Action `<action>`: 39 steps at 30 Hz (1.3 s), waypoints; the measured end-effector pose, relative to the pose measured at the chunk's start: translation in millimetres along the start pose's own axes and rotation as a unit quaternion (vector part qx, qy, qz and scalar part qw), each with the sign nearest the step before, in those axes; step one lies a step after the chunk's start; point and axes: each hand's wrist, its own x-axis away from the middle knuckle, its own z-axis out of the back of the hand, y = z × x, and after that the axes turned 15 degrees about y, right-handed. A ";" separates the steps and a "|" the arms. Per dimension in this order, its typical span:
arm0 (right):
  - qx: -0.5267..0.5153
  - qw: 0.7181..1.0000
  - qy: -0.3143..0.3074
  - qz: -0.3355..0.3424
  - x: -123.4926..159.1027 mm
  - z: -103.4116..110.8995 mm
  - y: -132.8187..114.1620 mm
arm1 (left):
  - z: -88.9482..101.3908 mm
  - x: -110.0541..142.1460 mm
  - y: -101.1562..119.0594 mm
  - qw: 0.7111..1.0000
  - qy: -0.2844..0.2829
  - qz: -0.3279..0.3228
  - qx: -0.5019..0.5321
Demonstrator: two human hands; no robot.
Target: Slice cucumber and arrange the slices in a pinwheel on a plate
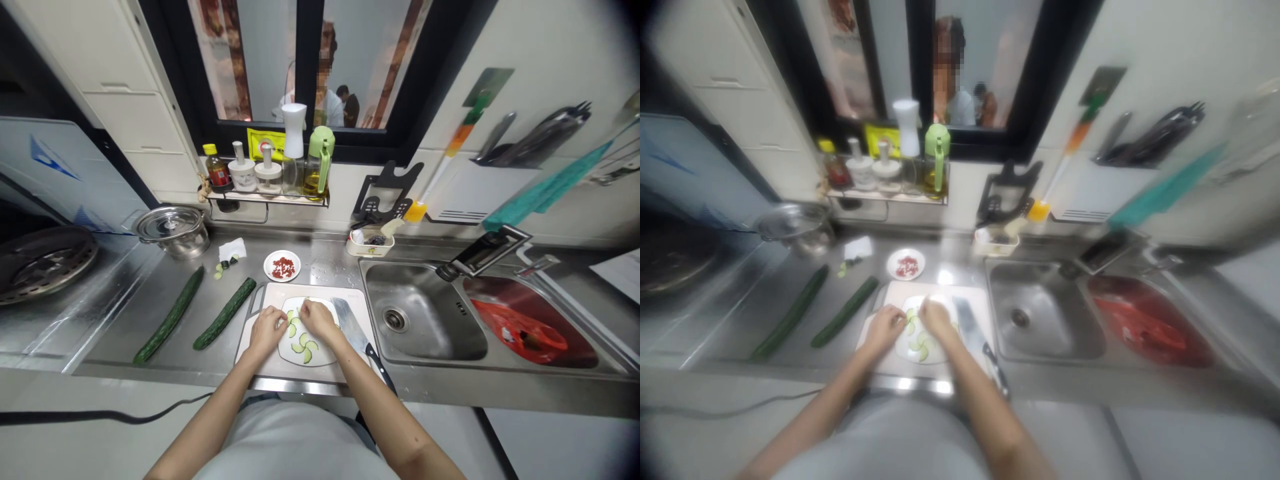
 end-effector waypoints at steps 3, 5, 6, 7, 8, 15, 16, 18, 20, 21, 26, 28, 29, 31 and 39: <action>-0.003 1.000 -0.014 0.015 2.9 -8.6 -4.6 | -5.0 -1.6 1.8 1.000 -0.003 0.010 -0.011; -0.006 1.000 -0.008 0.027 4.0 -14.6 -6.9 | -7.3 -3.8 2.2 1.000 -0.006 0.019 -0.024; -0.005 0.999 -0.005 0.032 4.3 -17.0 -7.6 | -7.9 -4.9 2.3 0.999 -0.009 0.021 -0.030; -0.003 0.999 -0.004 0.036 4.5 -18.9 -8.1 | -8.3 -6.0 2.5 0.999 -0.012 0.021 -0.035; 0.000 0.999 -0.006 0.039 4.6 -20.3 -8.4 | -8.4 -7.0 2.8 0.999 -0.015 0.021 -0.039; 0.011 0.999 -0.017 0.043 5.8 -23.4 -9.2 | -7.7 -7.9 4.9 0.998 -0.023 0.019 -0.051; 0.013 0.999 -0.017 0.044 6.1 -23.4 -9.5 | -7.8 -7.7 5.0 0.998 -0.022 0.020 -0.052; 0.020 0.999 -0.017 0.047 6.5 -22.9 -10.2 | -8.2 -7.7 4.9 0.998 -0.021 0.022 -0.053; 0.026 0.998 -0.018 0.047 6.7 -22.0 -11.1 | -8.6 -8.1 5.1 0.998 -0.022 0.027 -0.056; 0.028 0.998 -0.019 0.046 6.7 -21.5 -11.6 | -8.7 -8.5 5.2 0.998 -0.023 0.029 -0.058; 0.032 0.998 -0.022 0.047 7.4 -19.5 -13.7 | -8.4 -11.1 6.4 0.996 -0.032 0.040 -0.067; 0.035 0.998 -0.025 0.046 8.0 -19.1 -14.6 | -8.0 -12.1 6.8 0.996 -0.038 0.045 -0.073; 0.038 0.998 -0.027 0.044 8.2 -18.9 -15.0 | -7.9 -12.6 7.0 0.995 -0.040 0.048 -0.077; 0.042 0.998 -0.028 0.042 8.7 -18.7 -15.7 | -7.9 -13.5 7.3 0.994 -0.042 0.051 -0.084; 0.035 0.998 -0.030 0.033 9.6 -16.6 -16.6 | -8.6 -16.1 8.3 0.991 -0.056 0.055 -0.105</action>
